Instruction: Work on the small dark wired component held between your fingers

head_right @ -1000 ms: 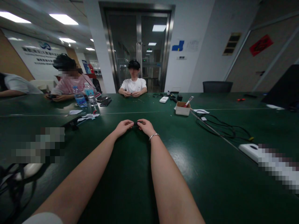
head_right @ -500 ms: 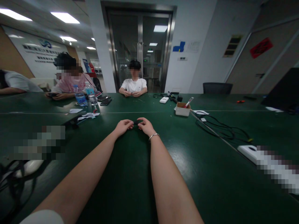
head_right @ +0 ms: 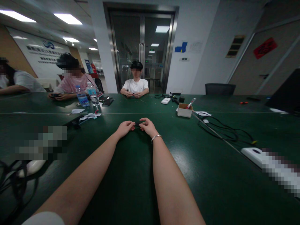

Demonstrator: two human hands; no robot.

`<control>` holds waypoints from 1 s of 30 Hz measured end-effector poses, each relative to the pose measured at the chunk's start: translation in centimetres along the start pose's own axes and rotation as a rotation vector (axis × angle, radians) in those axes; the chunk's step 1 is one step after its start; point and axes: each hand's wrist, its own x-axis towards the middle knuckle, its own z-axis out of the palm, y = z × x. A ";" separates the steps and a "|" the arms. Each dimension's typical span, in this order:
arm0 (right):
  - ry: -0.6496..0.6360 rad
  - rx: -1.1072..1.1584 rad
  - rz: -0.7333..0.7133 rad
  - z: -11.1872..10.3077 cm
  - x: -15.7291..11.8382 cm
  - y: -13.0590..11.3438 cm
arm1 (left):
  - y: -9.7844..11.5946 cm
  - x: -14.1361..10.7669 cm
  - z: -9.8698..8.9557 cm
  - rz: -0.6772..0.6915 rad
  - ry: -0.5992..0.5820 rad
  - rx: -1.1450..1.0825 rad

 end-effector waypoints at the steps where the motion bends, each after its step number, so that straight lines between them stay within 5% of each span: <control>1: 0.006 0.009 0.002 0.0 0.0 0.0 | 0.0 0.0 0.0 0.004 0.004 -0.001; 11: 0.036 -0.053 0.093 0.3 0.5 -0.1 | -0.6 0.5 0.3 0.026 0.042 -0.106; 30: 0.060 -0.074 0.055 0.1 0.4 0.3 | -0.6 0.7 0.3 -0.016 0.069 -0.183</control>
